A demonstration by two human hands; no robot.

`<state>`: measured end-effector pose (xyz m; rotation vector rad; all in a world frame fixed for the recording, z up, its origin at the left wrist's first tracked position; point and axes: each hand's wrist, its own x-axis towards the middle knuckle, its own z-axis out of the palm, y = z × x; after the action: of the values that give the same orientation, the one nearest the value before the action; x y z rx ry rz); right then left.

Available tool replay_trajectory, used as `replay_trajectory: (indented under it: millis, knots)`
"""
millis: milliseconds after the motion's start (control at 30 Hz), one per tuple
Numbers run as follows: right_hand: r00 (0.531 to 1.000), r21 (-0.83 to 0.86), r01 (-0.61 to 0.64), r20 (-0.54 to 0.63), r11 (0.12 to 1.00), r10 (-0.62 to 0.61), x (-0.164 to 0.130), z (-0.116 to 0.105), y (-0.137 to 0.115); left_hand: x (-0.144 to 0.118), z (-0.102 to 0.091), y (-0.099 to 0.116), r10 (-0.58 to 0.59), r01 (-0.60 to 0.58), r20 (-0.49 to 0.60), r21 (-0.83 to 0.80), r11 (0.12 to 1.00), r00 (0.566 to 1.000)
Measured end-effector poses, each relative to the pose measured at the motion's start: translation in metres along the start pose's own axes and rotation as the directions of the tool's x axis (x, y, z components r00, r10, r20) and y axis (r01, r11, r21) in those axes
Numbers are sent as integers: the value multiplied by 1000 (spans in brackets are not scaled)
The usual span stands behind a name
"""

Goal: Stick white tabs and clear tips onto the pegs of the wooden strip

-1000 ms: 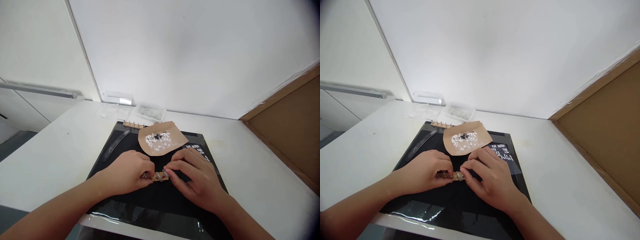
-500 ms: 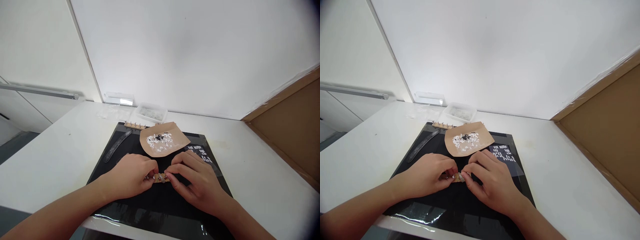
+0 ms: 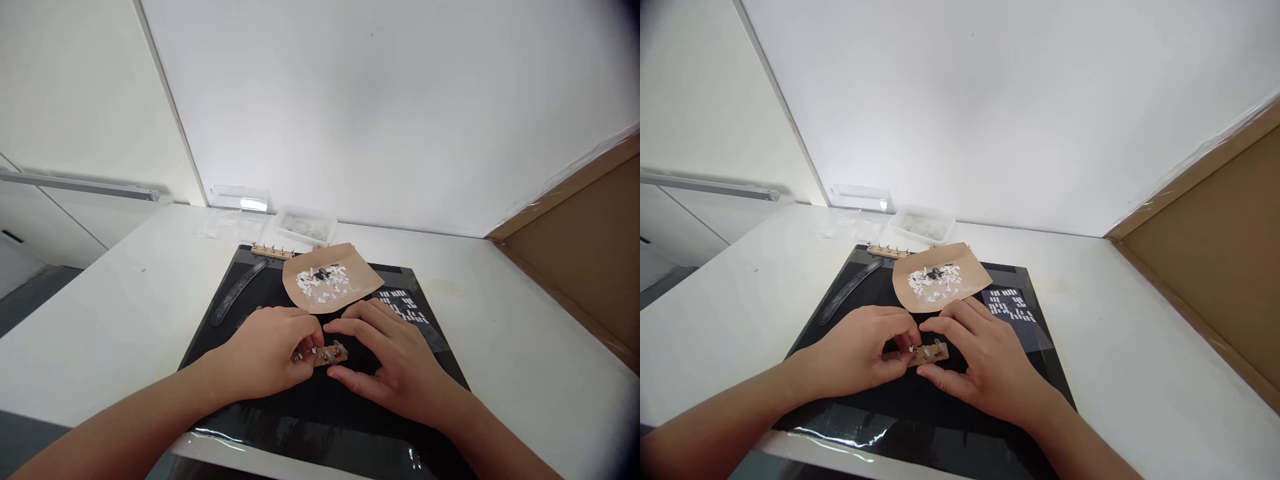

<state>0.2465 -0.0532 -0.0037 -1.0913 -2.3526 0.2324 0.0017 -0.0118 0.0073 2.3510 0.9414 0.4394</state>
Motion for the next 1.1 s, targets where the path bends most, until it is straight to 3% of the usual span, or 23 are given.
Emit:
replay_trajectory:
  millis: [233, 500, 633, 867, 967, 1100]
  knots:
    - [987, 118, -91, -118, 989, 105, -2, 5, 1, 1, -3, 4, 61, -100, -196, -192, 976, 979]
    - [986, 328, -100, -95, 939, 138, 2, 9, -13, 0, 0, 13, 50, -223, -400, -400, 889, 915]
    - [988, 342, -70, -109, 937, 114, 1, 15, -14, 1, 3, 12, 38, -265, -474, -422, 867, 880]
    - [982, 336, -25, -166, 941, 86, 2, 14, -15, 4, 4, 9, 203, -417, -553, -293, 860, 808]
    - [983, 388, -1, -170, 922, 73, 3, 10, -18, 3, 5, 9, 194, -402, -557, -278, 873, 807]
    - [980, 423, 7, -181, 906, 77, 4, 8, -20, 1, 6, 11, 157, -359, -484, -360, 861, 861]
